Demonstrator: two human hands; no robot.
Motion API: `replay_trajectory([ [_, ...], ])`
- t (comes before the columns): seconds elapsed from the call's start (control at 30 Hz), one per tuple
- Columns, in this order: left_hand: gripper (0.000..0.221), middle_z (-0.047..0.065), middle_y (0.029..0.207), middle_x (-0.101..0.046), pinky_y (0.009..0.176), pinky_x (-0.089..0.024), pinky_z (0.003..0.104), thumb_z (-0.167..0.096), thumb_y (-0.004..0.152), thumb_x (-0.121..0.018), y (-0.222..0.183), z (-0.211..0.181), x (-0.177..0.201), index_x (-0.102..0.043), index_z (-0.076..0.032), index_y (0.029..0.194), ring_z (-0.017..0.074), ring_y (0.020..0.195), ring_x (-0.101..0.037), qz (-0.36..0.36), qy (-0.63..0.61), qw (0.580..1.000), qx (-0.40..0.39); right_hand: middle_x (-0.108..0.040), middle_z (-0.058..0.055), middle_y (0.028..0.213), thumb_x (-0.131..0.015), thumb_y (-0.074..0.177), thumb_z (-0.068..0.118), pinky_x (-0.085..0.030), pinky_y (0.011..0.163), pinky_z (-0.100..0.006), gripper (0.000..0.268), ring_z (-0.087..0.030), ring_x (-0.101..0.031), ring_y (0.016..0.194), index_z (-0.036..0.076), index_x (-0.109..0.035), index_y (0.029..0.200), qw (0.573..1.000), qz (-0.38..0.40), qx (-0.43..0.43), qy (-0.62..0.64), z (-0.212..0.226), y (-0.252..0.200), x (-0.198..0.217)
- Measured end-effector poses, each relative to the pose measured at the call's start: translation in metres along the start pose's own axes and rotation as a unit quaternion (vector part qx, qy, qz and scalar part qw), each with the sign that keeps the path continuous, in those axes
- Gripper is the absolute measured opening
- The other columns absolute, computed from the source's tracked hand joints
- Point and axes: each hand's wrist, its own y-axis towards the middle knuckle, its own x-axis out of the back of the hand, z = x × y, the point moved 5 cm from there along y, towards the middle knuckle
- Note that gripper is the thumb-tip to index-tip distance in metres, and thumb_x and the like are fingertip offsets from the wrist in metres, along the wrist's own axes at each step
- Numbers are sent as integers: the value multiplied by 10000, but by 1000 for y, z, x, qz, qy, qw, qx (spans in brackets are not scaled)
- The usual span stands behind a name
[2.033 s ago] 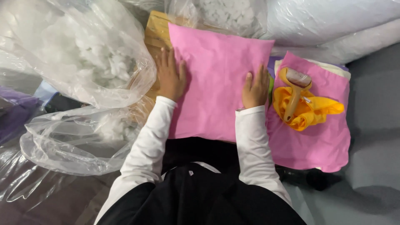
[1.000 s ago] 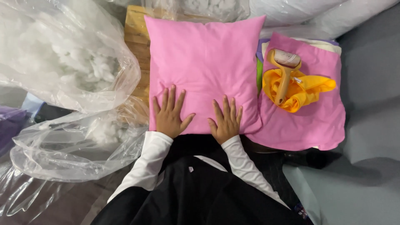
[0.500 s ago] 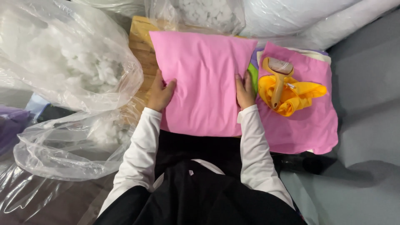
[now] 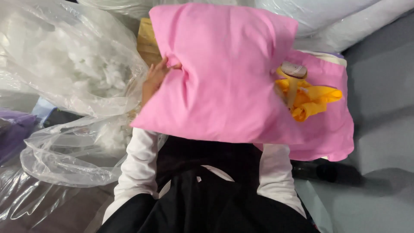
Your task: The person cleans a pink pillow with a lint roller, places it inside a clear plastic bag, presses out the air, and wipes the exterior of the bag with a yellow cloth.
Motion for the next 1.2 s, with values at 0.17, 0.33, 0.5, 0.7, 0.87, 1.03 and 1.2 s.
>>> replay_trajectory([
  [0.17,411,175,1294,-698,1041,-485,528,115,801,-552,-30,71,-17,-743,-49,1126,483,1273,-549,83,95,961,-246,-729,-173,1150,-473,1059,64,-521,976,-455,352,-346,-680,1077,61,-684,1341,991,72,-22,-112,-7,-84,-11],
  [0.33,401,87,1178,-755,944,-562,444,89,782,-605,-38,34,1,-780,-96,1092,366,1110,-688,-38,194,949,-247,-749,-63,1225,-483,1002,-46,-540,1000,-394,429,-295,-700,1124,108,-738,1310,990,-85,-25,-110,98,-20,65],
  [0.5,446,102,1590,-468,1273,-344,596,-161,1077,-638,-44,-82,-18,-495,-143,1499,365,1538,-353,-144,196,889,-388,-620,-282,1359,-446,1120,124,-420,1192,-564,368,-466,-571,1321,-135,-590,1339,973,-153,74,-153,243,60,82],
  [0.7,600,107,1675,-318,1196,-126,679,-447,1062,-408,-17,49,-157,-339,-250,1625,393,1546,-242,-131,351,880,-293,-391,-178,1626,-582,1027,359,-144,1155,-725,555,-502,-255,1501,203,-486,1552,961,94,-50,-254,140,11,-96],
  [0.87,587,148,1672,-300,1168,-115,741,-329,1040,-404,-19,46,-171,-335,-225,1614,427,1543,-230,-93,380,889,-237,-258,-115,1696,-452,1071,379,-94,1217,-672,558,-409,-138,1568,269,-361,1610,941,189,-118,-254,115,3,-112],
  [1.03,625,157,1690,-271,1173,-114,754,-282,1027,-403,2,-13,-151,-281,-220,1638,442,1569,-180,-81,307,914,-252,-365,-123,1640,-462,1083,298,-220,1171,-689,518,-422,-257,1530,253,-408,1597,967,75,-82,-229,136,37,-82],
  [1.2,638,74,1682,-283,1190,-102,726,-497,1025,-425,51,46,-170,-337,-272,1615,381,1560,-172,-86,377,884,-263,-443,-126,1578,-554,1031,358,-278,1110,-723,492,-451,-324,1480,258,-524,1512,945,3,-74,-320,105,37,-100],
])
